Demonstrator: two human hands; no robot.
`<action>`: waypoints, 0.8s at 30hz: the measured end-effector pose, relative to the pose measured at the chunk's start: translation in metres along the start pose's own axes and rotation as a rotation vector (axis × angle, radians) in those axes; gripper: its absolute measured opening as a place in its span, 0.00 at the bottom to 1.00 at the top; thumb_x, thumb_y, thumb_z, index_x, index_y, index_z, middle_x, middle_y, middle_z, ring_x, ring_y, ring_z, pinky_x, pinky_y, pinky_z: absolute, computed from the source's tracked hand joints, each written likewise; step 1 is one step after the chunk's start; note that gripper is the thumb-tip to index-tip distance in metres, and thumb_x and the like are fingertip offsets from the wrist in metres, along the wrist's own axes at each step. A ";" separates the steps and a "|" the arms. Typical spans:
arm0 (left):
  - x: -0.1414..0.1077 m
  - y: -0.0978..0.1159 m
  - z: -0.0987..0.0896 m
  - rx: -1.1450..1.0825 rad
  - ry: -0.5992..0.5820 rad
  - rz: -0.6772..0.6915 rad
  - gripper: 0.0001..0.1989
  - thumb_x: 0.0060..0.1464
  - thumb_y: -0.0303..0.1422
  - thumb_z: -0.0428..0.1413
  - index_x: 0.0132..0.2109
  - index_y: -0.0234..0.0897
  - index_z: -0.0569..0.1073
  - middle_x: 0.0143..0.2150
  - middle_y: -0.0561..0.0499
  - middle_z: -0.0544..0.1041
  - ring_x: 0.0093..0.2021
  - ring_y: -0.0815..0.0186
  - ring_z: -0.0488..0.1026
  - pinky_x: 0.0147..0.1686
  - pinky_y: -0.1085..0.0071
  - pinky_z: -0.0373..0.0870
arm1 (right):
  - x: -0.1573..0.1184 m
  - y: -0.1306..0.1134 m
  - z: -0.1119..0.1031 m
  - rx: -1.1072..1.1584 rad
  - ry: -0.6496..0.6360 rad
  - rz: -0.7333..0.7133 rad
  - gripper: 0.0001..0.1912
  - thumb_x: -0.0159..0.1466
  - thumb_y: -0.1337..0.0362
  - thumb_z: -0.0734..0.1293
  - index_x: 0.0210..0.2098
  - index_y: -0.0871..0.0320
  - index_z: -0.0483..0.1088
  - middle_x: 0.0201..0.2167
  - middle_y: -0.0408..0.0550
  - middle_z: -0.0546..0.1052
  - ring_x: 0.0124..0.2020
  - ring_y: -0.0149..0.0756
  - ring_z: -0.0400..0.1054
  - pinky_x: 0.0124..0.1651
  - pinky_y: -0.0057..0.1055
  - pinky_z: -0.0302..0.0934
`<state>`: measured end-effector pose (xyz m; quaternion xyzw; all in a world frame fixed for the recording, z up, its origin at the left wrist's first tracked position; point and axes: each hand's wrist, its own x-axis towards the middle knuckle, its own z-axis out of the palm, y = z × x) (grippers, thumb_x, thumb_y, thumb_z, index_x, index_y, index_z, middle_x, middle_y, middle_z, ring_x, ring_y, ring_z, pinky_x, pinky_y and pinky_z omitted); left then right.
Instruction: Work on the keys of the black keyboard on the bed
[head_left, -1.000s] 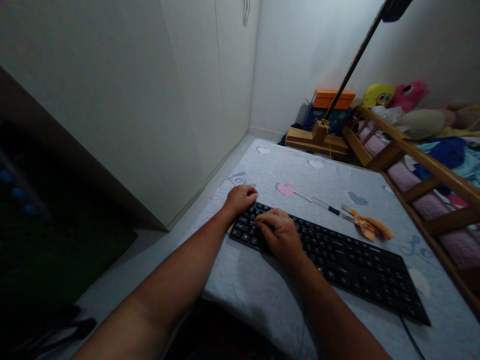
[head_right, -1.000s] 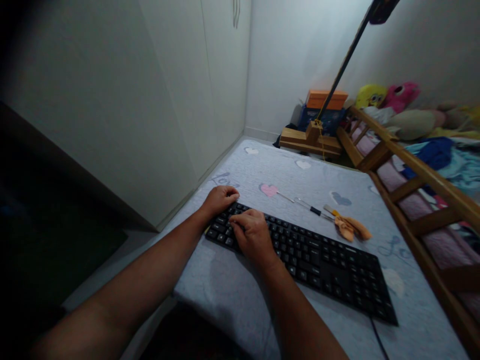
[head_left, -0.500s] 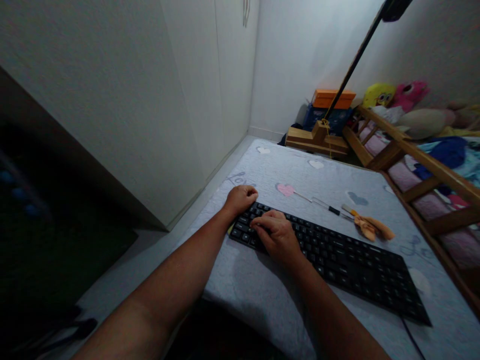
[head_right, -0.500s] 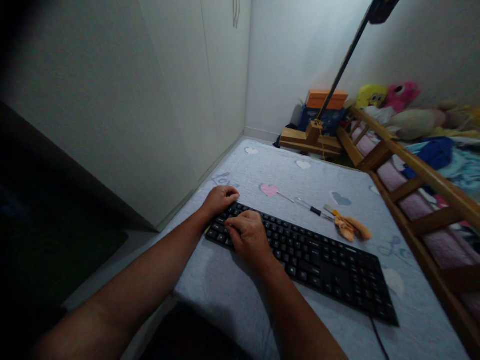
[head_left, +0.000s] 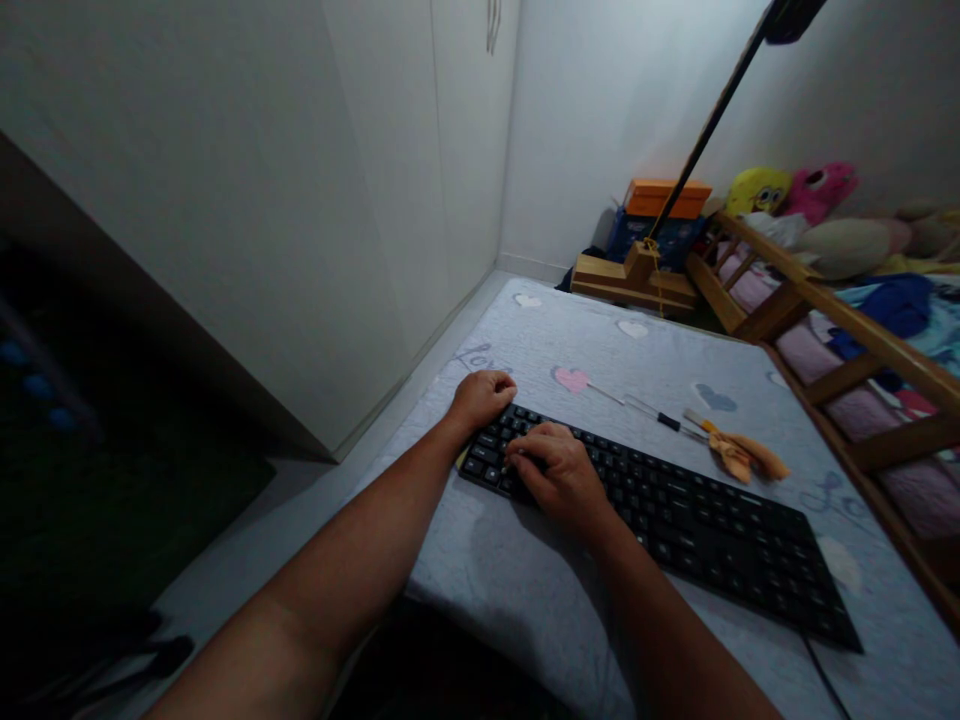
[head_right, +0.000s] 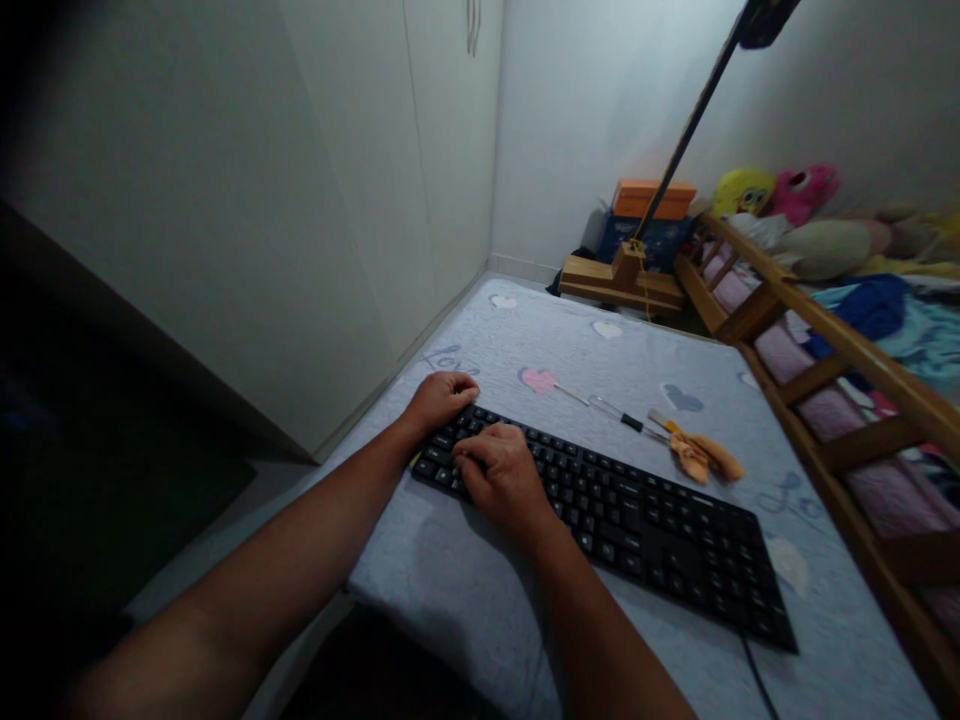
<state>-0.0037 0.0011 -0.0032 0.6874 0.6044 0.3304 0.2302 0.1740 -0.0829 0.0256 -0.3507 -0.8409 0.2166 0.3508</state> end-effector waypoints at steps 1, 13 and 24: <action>0.000 0.000 0.000 -0.001 0.001 0.000 0.11 0.53 0.34 0.54 0.34 0.36 0.81 0.32 0.50 0.82 0.35 0.64 0.77 0.36 0.72 0.70 | 0.000 0.001 -0.001 -0.002 -0.006 0.007 0.08 0.63 0.71 0.66 0.34 0.55 0.78 0.30 0.47 0.77 0.36 0.37 0.70 0.44 0.36 0.62; -0.001 0.002 0.000 0.003 0.004 -0.003 0.11 0.53 0.34 0.54 0.35 0.36 0.82 0.31 0.49 0.82 0.34 0.64 0.76 0.35 0.71 0.69 | -0.002 0.004 -0.007 0.017 -0.005 0.056 0.08 0.62 0.71 0.67 0.33 0.55 0.78 0.30 0.47 0.78 0.36 0.38 0.70 0.44 0.36 0.62; 0.000 0.002 -0.001 0.006 -0.006 -0.006 0.11 0.53 0.34 0.54 0.34 0.37 0.81 0.32 0.50 0.82 0.35 0.63 0.77 0.37 0.71 0.70 | -0.001 0.010 -0.004 -0.001 0.060 0.086 0.09 0.63 0.70 0.66 0.35 0.54 0.78 0.31 0.47 0.78 0.37 0.39 0.71 0.44 0.37 0.63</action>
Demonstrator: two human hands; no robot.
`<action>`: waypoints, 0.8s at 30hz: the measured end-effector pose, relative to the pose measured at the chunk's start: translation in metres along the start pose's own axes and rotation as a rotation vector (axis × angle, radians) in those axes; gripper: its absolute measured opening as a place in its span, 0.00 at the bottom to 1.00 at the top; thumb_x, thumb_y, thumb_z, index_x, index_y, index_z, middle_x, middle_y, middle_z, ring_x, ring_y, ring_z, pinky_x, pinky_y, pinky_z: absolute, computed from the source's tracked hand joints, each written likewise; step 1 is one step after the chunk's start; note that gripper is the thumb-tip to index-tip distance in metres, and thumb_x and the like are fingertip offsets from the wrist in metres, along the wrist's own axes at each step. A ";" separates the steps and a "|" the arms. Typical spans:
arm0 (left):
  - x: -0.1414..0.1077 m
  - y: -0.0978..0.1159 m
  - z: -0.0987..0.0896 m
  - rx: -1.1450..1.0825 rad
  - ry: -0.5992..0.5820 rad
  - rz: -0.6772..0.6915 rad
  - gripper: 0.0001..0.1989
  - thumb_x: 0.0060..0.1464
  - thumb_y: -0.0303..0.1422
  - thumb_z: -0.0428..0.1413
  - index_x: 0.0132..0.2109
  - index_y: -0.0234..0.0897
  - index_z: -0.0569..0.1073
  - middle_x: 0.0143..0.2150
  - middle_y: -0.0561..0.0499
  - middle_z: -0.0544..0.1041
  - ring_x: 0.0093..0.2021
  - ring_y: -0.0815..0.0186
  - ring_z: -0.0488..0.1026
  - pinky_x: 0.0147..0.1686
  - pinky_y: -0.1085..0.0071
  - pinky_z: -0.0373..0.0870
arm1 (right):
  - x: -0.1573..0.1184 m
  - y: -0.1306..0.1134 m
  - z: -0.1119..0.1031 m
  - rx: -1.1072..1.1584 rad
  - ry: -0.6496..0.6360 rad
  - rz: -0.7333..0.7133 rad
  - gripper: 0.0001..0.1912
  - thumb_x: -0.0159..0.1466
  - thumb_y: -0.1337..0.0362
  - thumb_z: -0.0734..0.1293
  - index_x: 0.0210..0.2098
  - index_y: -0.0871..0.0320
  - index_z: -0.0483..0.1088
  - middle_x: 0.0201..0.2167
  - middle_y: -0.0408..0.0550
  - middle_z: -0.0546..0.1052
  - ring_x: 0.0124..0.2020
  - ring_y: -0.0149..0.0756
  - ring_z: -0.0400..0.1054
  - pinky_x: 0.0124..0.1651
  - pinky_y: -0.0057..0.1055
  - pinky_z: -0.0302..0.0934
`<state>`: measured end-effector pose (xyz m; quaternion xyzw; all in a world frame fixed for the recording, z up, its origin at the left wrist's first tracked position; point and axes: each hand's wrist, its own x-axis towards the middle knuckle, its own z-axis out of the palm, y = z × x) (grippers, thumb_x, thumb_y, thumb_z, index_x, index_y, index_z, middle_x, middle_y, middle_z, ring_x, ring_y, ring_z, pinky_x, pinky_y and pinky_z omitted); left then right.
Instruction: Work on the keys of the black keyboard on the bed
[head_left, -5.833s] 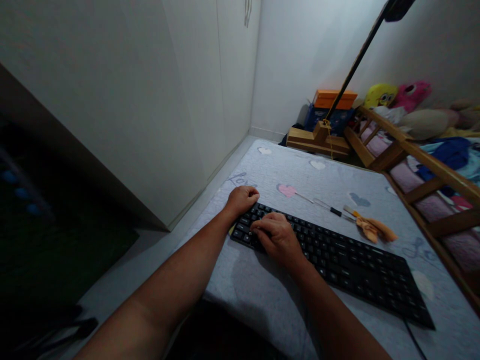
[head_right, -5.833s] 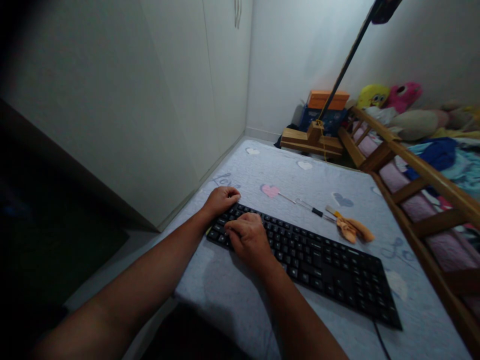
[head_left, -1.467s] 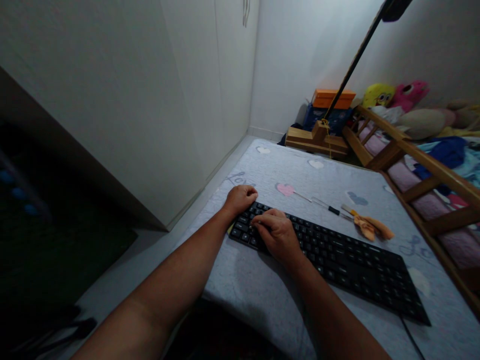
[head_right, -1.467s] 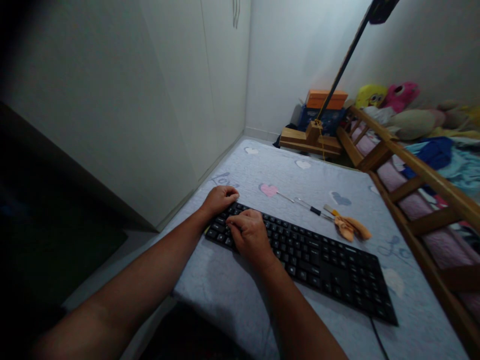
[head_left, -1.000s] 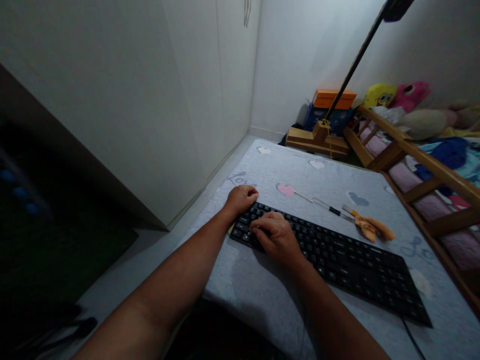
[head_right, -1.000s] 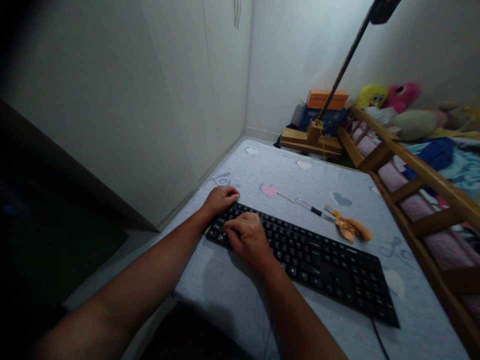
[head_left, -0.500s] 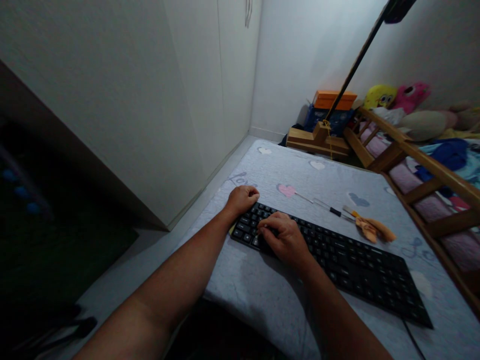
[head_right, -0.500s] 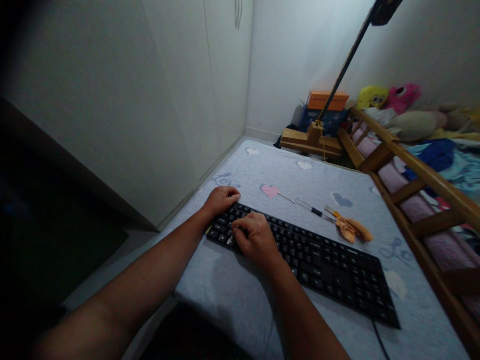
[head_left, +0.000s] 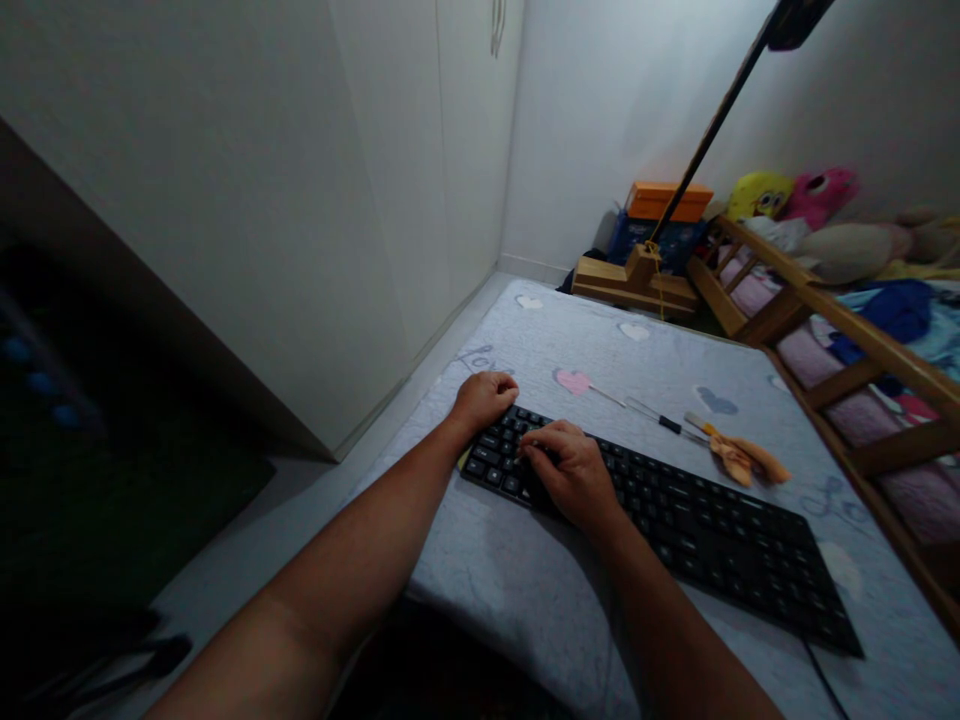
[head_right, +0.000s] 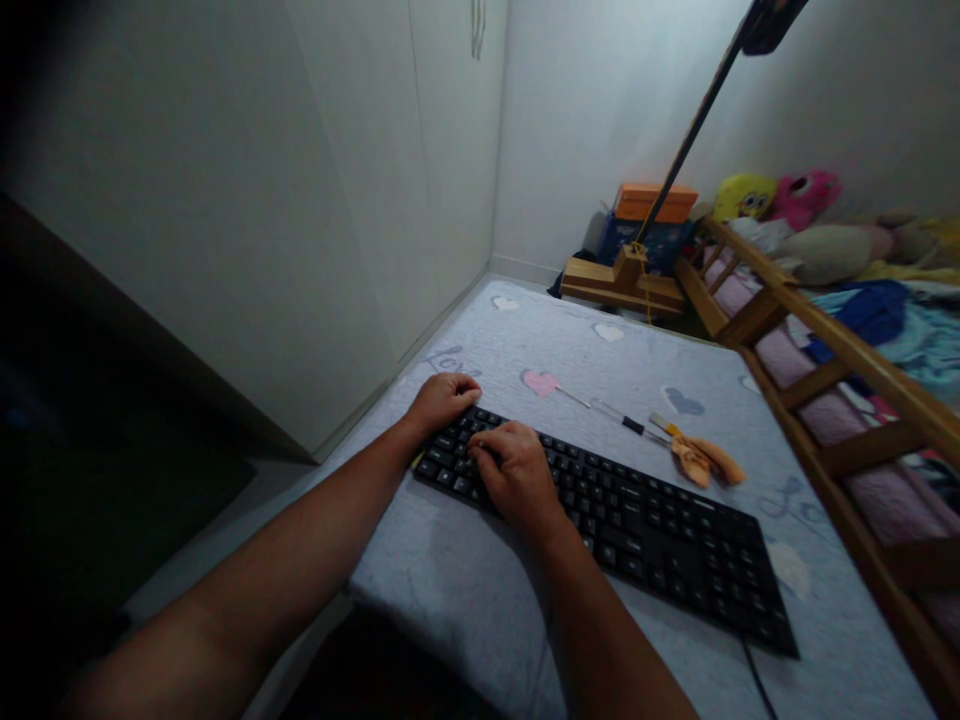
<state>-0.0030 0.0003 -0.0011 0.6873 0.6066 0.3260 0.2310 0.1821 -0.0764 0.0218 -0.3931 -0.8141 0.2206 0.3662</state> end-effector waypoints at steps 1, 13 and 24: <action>0.000 0.000 0.000 0.000 0.000 0.001 0.11 0.53 0.34 0.54 0.34 0.37 0.81 0.32 0.50 0.82 0.35 0.63 0.77 0.38 0.71 0.70 | 0.000 0.000 0.000 -0.002 0.003 0.002 0.08 0.63 0.70 0.66 0.36 0.54 0.78 0.31 0.47 0.78 0.37 0.39 0.71 0.44 0.37 0.63; 0.000 -0.001 0.001 -0.009 0.004 0.004 0.11 0.53 0.34 0.54 0.34 0.37 0.81 0.32 0.50 0.82 0.34 0.64 0.76 0.36 0.72 0.70 | 0.003 -0.006 0.003 -0.007 0.004 -0.008 0.08 0.63 0.71 0.66 0.36 0.55 0.78 0.31 0.47 0.78 0.37 0.38 0.71 0.45 0.37 0.63; 0.001 -0.004 0.003 -0.011 0.008 0.009 0.11 0.53 0.34 0.54 0.35 0.36 0.81 0.32 0.50 0.82 0.35 0.64 0.76 0.37 0.72 0.70 | 0.002 -0.004 0.007 0.006 -0.001 -0.041 0.09 0.63 0.72 0.67 0.36 0.55 0.79 0.31 0.47 0.78 0.37 0.38 0.70 0.45 0.36 0.63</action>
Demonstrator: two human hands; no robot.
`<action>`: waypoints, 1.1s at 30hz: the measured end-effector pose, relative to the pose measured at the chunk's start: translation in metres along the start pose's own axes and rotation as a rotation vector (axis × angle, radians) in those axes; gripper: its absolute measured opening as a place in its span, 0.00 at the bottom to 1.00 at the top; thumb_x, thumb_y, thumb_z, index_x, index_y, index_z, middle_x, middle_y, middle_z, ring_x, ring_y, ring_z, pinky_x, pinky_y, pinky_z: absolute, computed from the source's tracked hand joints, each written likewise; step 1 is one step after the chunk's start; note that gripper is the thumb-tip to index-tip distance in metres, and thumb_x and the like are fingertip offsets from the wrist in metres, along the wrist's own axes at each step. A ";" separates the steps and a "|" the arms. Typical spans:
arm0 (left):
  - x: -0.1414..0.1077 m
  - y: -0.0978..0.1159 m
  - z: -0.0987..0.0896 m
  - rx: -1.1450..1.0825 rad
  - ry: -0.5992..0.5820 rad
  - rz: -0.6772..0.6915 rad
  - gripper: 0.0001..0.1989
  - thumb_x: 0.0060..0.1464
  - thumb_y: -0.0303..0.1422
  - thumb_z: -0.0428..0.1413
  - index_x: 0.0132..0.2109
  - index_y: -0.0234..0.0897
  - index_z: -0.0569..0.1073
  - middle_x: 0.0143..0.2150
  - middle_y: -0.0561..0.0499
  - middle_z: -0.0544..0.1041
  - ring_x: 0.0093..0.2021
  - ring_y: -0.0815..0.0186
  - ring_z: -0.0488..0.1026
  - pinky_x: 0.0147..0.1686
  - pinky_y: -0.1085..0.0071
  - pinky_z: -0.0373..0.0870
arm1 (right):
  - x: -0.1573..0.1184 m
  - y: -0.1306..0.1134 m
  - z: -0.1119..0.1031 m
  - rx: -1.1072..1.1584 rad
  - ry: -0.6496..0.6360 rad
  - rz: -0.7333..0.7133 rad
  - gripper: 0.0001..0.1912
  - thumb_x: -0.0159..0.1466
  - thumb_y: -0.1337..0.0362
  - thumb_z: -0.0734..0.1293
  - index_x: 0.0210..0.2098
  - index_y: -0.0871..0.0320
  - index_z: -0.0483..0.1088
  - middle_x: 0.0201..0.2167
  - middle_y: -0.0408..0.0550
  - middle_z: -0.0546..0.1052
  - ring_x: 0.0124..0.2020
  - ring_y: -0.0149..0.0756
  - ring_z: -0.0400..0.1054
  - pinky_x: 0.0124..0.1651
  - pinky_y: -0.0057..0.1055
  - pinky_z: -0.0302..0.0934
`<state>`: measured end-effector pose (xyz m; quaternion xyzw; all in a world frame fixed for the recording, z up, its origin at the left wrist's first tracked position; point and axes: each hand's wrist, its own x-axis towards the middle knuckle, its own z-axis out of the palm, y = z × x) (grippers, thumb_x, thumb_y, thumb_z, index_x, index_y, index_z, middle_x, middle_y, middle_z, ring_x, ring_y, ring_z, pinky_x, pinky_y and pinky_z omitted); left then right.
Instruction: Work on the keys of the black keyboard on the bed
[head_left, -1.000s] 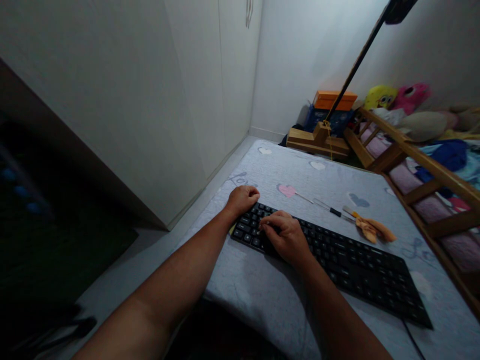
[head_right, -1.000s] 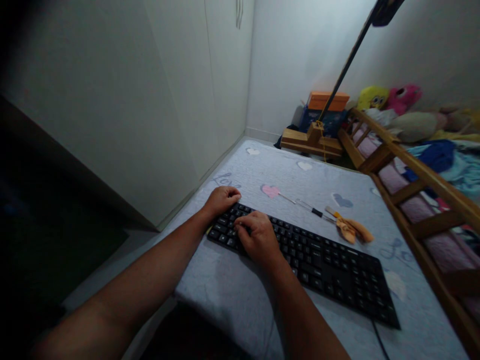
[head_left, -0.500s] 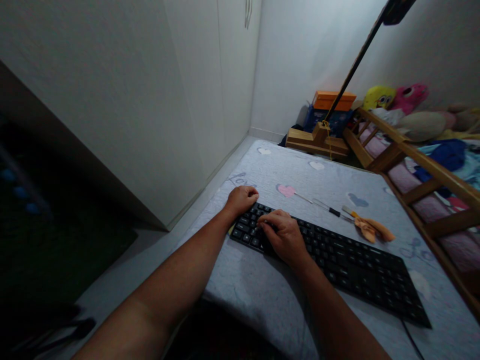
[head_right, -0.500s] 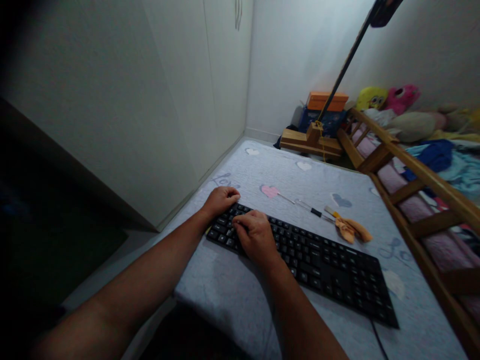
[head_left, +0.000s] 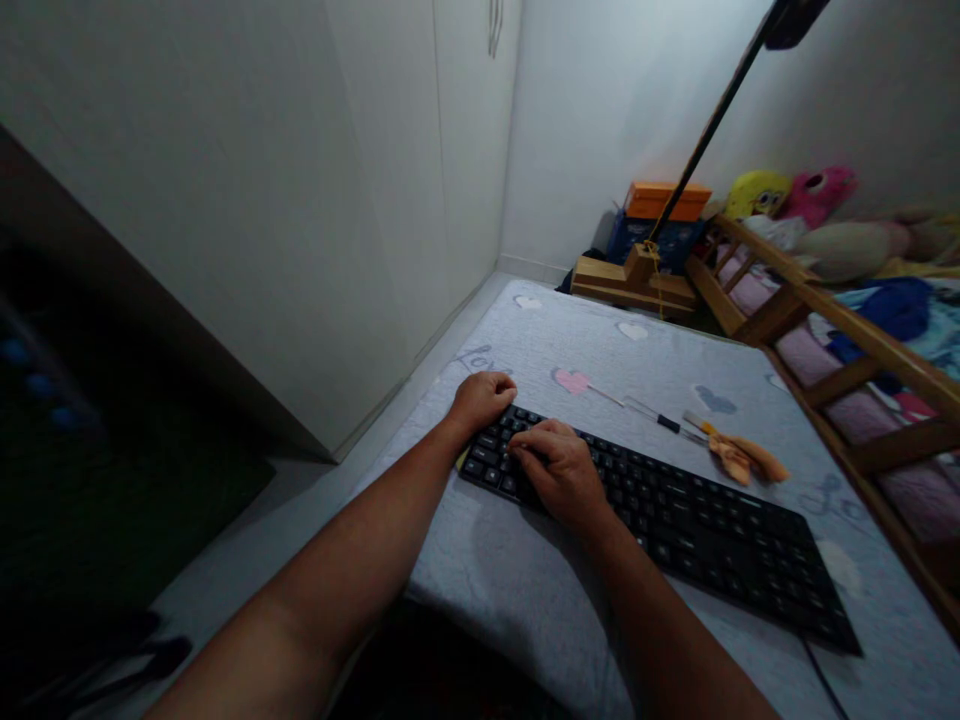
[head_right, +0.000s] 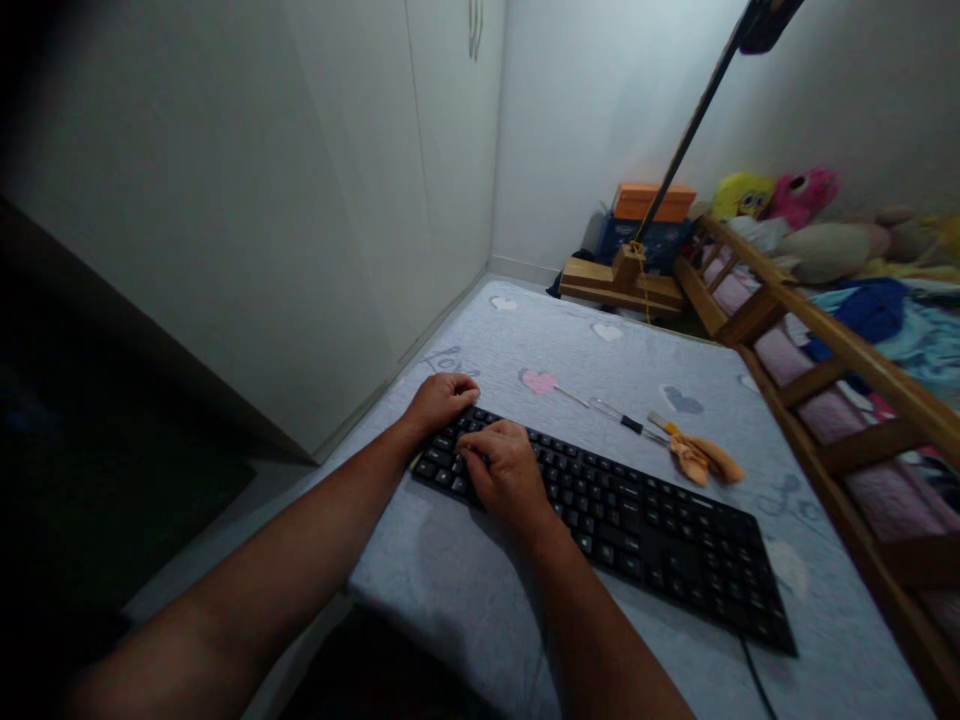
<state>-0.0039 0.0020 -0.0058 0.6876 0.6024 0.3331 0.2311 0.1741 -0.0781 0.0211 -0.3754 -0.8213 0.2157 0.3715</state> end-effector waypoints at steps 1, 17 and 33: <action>0.000 0.000 0.000 -0.001 0.001 0.001 0.11 0.53 0.34 0.54 0.35 0.36 0.81 0.32 0.50 0.82 0.35 0.64 0.77 0.36 0.72 0.70 | 0.000 0.000 0.000 0.001 -0.002 -0.004 0.09 0.62 0.72 0.67 0.36 0.55 0.79 0.31 0.47 0.78 0.37 0.38 0.70 0.45 0.36 0.62; 0.000 0.002 -0.001 -0.006 0.003 -0.009 0.11 0.53 0.33 0.55 0.35 0.36 0.82 0.32 0.49 0.82 0.35 0.64 0.77 0.36 0.72 0.69 | 0.004 -0.001 0.003 0.006 -0.020 -0.007 0.09 0.62 0.73 0.67 0.35 0.55 0.78 0.31 0.46 0.78 0.37 0.37 0.71 0.45 0.35 0.62; 0.000 0.003 -0.002 0.021 -0.004 -0.012 0.11 0.53 0.32 0.55 0.36 0.35 0.82 0.32 0.49 0.82 0.34 0.65 0.76 0.35 0.72 0.68 | 0.020 -0.003 0.010 -0.082 -0.078 -0.016 0.09 0.61 0.73 0.69 0.36 0.54 0.79 0.32 0.47 0.78 0.38 0.38 0.71 0.46 0.35 0.62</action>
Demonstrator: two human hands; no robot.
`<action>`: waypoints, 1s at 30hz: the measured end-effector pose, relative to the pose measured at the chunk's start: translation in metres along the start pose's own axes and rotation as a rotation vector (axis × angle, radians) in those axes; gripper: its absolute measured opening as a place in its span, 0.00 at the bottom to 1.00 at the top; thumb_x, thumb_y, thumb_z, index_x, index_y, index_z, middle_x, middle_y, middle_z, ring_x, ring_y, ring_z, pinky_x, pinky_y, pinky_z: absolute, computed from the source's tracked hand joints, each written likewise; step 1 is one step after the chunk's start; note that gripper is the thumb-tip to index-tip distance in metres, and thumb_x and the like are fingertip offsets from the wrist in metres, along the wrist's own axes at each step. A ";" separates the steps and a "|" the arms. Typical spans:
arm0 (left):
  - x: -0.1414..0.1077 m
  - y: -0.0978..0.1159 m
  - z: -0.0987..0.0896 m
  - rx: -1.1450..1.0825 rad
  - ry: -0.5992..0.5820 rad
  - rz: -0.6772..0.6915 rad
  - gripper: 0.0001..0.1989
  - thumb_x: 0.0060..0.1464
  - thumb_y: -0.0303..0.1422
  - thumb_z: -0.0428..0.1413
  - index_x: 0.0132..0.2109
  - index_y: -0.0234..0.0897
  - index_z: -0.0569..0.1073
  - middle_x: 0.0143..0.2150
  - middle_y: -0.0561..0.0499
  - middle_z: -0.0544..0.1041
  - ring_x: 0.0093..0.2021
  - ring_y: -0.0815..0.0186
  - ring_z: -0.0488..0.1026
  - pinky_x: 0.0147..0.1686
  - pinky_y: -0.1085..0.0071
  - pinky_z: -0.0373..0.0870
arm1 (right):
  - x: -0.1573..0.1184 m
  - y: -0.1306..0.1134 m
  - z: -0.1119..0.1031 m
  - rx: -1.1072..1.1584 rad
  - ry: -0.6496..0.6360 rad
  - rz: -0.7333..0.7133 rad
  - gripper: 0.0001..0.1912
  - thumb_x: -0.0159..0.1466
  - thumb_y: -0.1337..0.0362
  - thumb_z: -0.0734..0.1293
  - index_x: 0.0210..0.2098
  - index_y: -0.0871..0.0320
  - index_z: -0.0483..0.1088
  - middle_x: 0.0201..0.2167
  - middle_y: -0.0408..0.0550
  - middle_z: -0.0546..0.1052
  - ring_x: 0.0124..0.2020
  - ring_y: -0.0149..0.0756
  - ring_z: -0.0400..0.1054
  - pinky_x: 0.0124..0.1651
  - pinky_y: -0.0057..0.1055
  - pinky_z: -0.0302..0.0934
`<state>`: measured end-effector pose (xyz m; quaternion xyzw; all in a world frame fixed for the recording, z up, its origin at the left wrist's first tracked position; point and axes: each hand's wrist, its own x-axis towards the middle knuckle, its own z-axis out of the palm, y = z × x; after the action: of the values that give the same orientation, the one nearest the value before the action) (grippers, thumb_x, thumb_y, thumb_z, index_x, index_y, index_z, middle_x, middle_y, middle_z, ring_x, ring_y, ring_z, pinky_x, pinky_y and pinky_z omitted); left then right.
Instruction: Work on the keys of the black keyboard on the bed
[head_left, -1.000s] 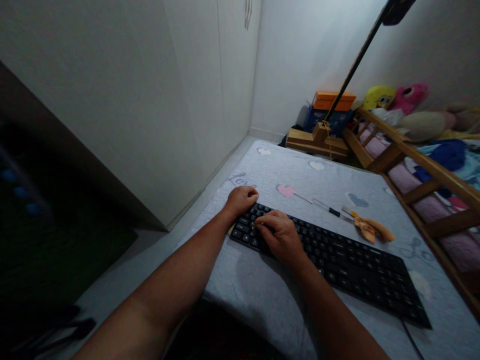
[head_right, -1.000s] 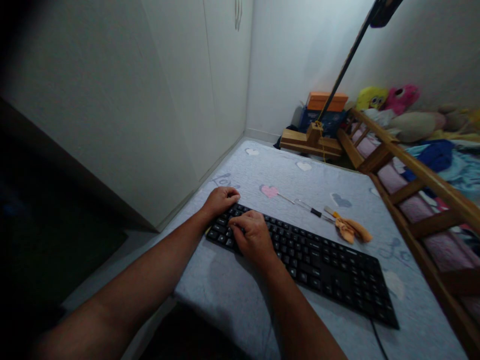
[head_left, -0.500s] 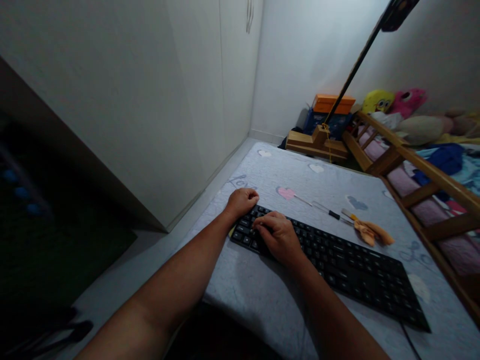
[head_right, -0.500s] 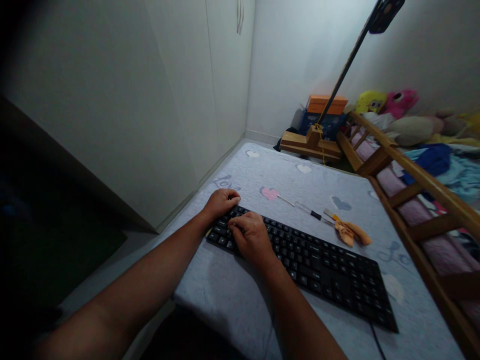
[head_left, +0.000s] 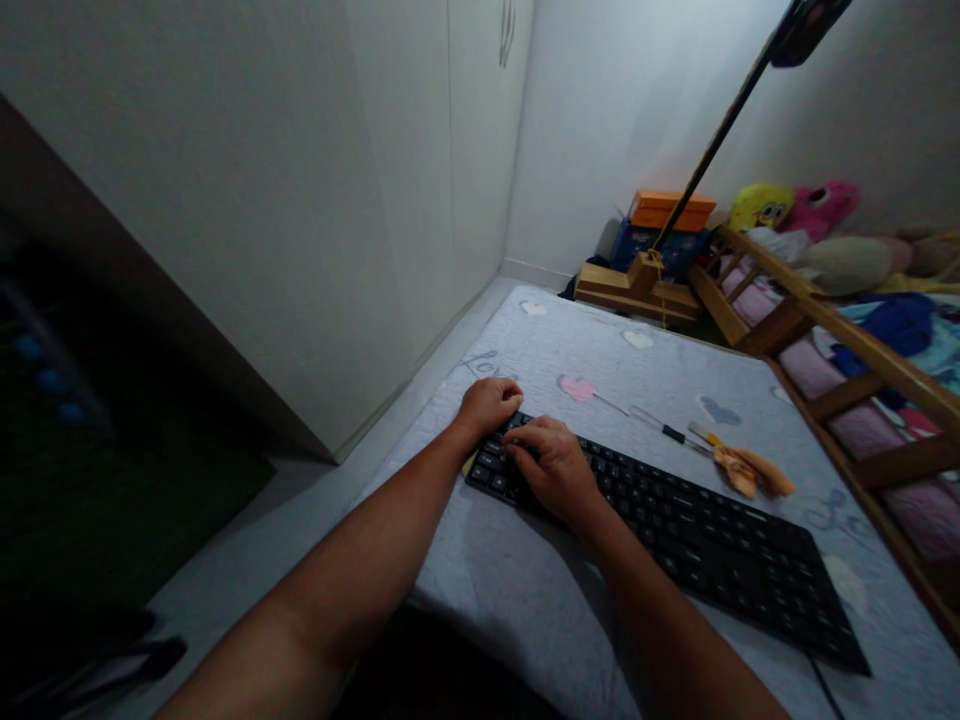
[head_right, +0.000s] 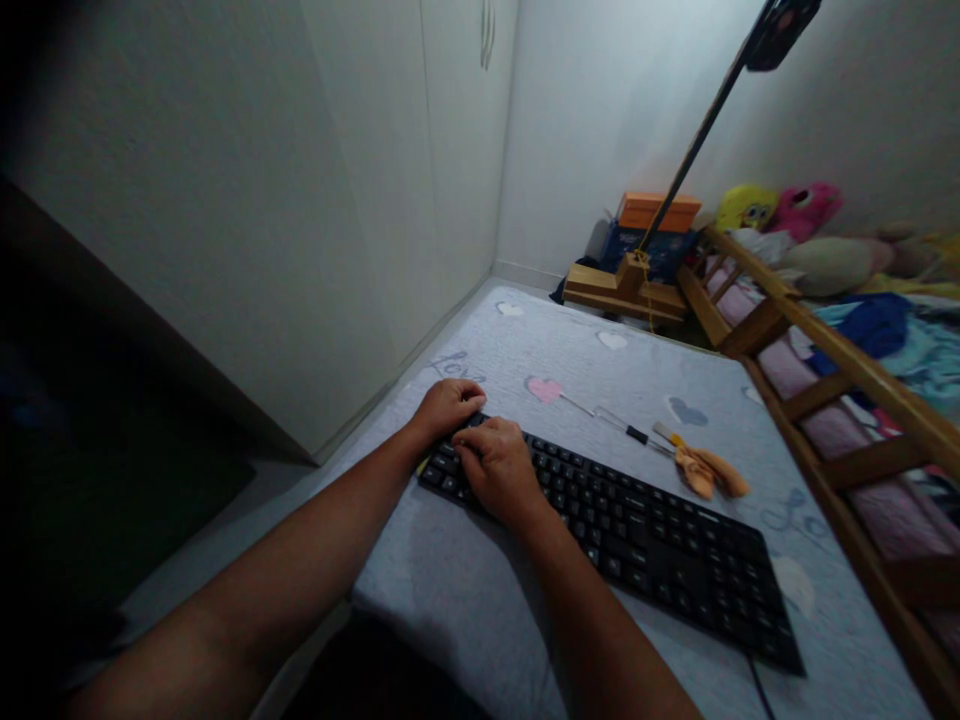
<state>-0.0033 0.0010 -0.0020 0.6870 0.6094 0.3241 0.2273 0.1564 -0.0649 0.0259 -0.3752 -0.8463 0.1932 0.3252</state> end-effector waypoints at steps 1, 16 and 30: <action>0.000 0.000 0.000 -0.001 -0.001 0.002 0.11 0.53 0.32 0.55 0.36 0.35 0.82 0.32 0.49 0.82 0.34 0.65 0.76 0.35 0.72 0.68 | 0.000 0.000 0.001 0.002 -0.001 0.005 0.09 0.62 0.72 0.69 0.36 0.54 0.79 0.33 0.47 0.78 0.38 0.38 0.71 0.46 0.36 0.62; 0.001 -0.003 -0.002 -0.043 -0.002 0.002 0.12 0.53 0.33 0.54 0.35 0.35 0.82 0.31 0.50 0.82 0.34 0.65 0.76 0.35 0.73 0.69 | 0.002 -0.005 0.011 0.080 0.004 0.004 0.09 0.64 0.72 0.67 0.37 0.54 0.79 0.33 0.47 0.78 0.38 0.37 0.71 0.46 0.35 0.63; 0.003 -0.009 -0.001 -0.095 0.007 0.005 0.12 0.52 0.34 0.54 0.35 0.34 0.82 0.30 0.49 0.81 0.32 0.65 0.75 0.34 0.73 0.68 | -0.003 -0.002 0.003 0.086 0.024 0.030 0.09 0.63 0.72 0.68 0.36 0.55 0.79 0.32 0.47 0.79 0.38 0.38 0.71 0.45 0.36 0.62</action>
<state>-0.0103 0.0056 -0.0070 0.6758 0.5924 0.3558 0.2565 0.1549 -0.0684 0.0238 -0.3757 -0.8275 0.2300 0.3482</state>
